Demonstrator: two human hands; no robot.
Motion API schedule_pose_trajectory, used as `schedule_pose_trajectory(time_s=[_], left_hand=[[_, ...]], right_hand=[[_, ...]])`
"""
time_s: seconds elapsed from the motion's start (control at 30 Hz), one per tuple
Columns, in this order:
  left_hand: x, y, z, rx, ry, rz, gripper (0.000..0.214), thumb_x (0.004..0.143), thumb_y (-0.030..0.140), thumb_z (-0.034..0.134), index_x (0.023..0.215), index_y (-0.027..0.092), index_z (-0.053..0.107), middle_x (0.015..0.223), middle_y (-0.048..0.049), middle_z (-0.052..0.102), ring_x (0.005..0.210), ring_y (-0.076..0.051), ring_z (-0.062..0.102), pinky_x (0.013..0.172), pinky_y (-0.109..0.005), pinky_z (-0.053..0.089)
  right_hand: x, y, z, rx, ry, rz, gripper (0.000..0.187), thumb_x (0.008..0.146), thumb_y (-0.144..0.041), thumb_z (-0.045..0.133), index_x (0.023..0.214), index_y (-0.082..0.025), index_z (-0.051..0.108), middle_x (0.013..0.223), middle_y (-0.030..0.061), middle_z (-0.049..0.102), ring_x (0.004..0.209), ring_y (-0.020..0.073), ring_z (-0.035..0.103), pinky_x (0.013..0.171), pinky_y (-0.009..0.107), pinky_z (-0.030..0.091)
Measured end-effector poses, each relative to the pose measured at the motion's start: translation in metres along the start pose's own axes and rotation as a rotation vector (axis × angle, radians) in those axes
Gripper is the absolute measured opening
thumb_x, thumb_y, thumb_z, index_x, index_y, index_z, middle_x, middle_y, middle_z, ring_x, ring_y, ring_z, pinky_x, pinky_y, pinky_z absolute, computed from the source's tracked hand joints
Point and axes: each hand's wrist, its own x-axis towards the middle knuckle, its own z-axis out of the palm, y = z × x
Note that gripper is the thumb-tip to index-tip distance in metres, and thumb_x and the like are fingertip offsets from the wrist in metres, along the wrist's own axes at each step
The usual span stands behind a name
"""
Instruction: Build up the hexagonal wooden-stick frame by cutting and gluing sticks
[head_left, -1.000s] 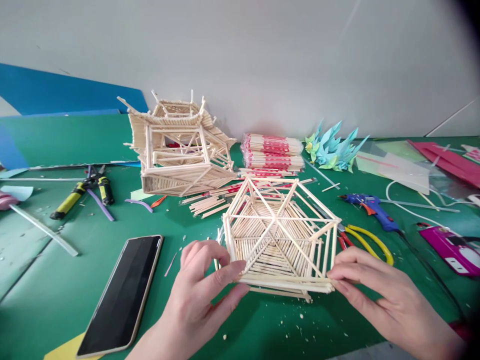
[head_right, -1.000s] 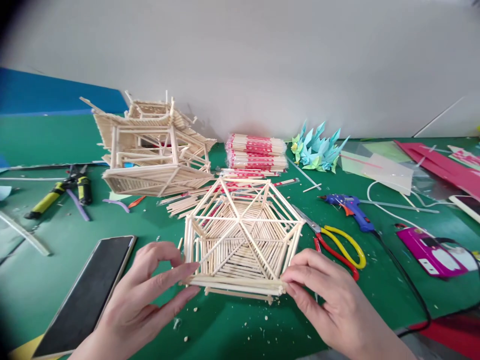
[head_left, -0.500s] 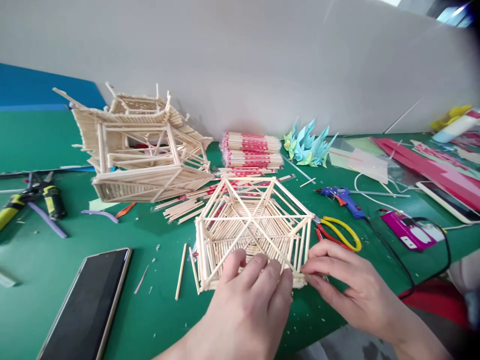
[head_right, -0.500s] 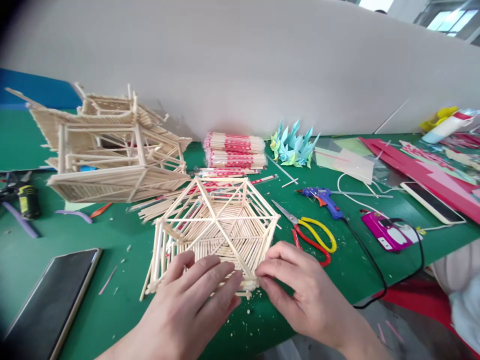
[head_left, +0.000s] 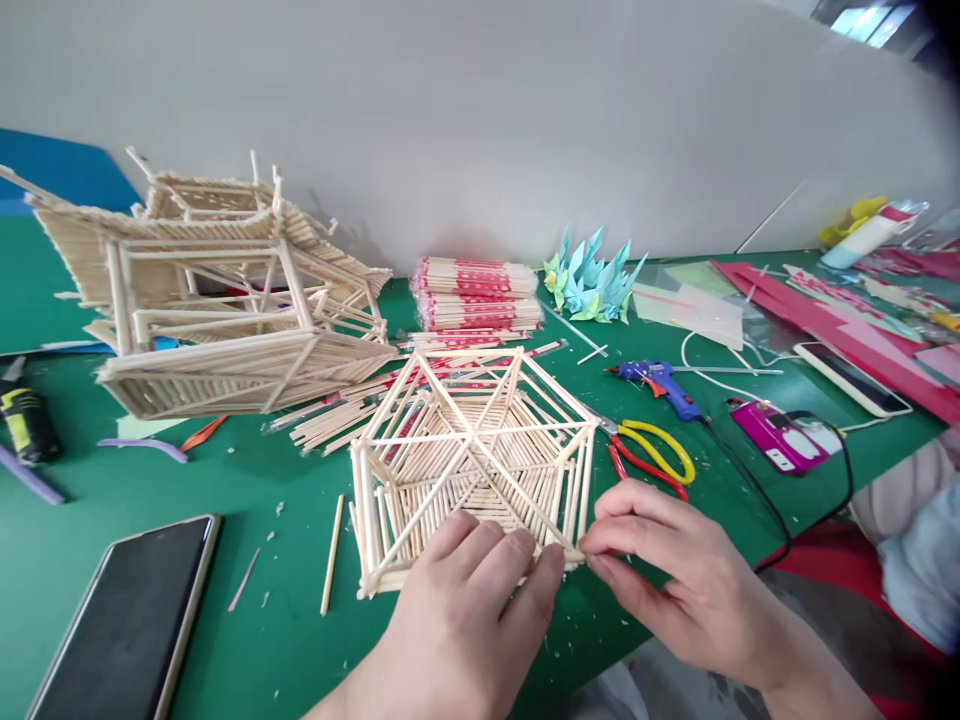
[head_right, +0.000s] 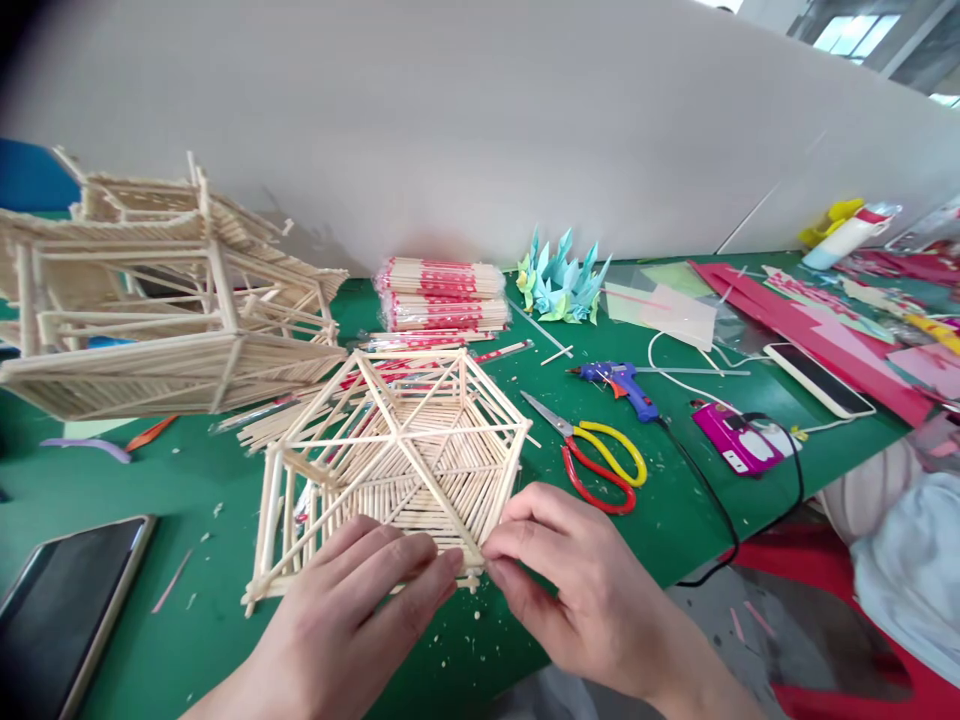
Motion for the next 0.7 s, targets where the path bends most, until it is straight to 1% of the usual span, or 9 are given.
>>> schedule_pose_trajectory(time_s=[0.2,0.33,0.43,0.5,0.63,0.7], left_hand=[[-0.002,0.0,0.002,0.002,-0.016,-0.012,0.018,0.086,0.012,0.044,0.089,0.013,0.061,0.066,-0.0025,0.06,0.056,-0.014,0.051,0.053,-0.03,0.034],[-0.001,0.002,0.002,-0.057,-0.022,-0.073,0.02,0.086,0.013,0.041,0.085,0.014,0.061,0.065,-0.0022,0.06,0.055,-0.014,0.049,0.052,-0.03,0.031],[0.007,0.006,-0.001,-0.08,-0.072,-0.148,0.022,0.087,0.012,0.041,0.077,0.015,0.061,0.062,-0.0014,0.059,0.053,-0.014,0.05,0.053,-0.03,0.032],[0.013,0.009,-0.003,-0.075,-0.133,-0.194,0.022,0.086,0.013,0.042,0.072,0.015,0.06,0.06,-0.0011,0.058,0.053,-0.015,0.051,0.054,-0.03,0.033],[0.02,0.015,-0.004,-0.045,-0.208,-0.242,0.023,0.085,0.014,0.044,0.066,0.016,0.057,0.06,-0.0012,0.058,0.054,-0.016,0.053,0.055,-0.031,0.034],[0.022,0.017,-0.003,-0.027,-0.218,-0.248,0.023,0.084,0.014,0.043,0.065,0.016,0.055,0.061,-0.0014,0.059,0.053,-0.016,0.053,0.054,-0.031,0.035]], right_hand=[[-0.001,-0.002,0.002,0.017,0.003,0.029,0.014,0.084,-0.007,0.049,0.092,-0.017,0.053,0.086,0.0022,0.051,0.078,0.0113,0.051,0.067,0.023,0.043],[0.0,-0.002,0.002,0.037,-0.002,0.054,0.012,0.085,-0.007,0.048,0.09,-0.017,0.053,0.086,0.0018,0.05,0.078,0.0104,0.05,0.067,0.022,0.042],[0.002,-0.002,0.002,0.06,-0.011,0.066,0.012,0.086,-0.008,0.048,0.091,-0.017,0.053,0.086,0.0018,0.05,0.078,0.0104,0.049,0.067,0.022,0.042],[0.003,-0.002,0.001,0.068,-0.001,0.065,0.01,0.086,-0.008,0.048,0.09,-0.017,0.053,0.086,0.0018,0.05,0.079,0.0105,0.049,0.067,0.022,0.042],[0.002,-0.004,0.001,0.078,0.003,0.067,0.009,0.086,-0.01,0.049,0.089,-0.017,0.053,0.086,0.0018,0.051,0.078,0.0102,0.049,0.067,0.021,0.042],[0.001,-0.004,0.001,0.082,-0.001,0.073,0.009,0.086,-0.01,0.049,0.09,-0.017,0.054,0.086,0.0019,0.051,0.078,0.0103,0.049,0.067,0.021,0.042]])
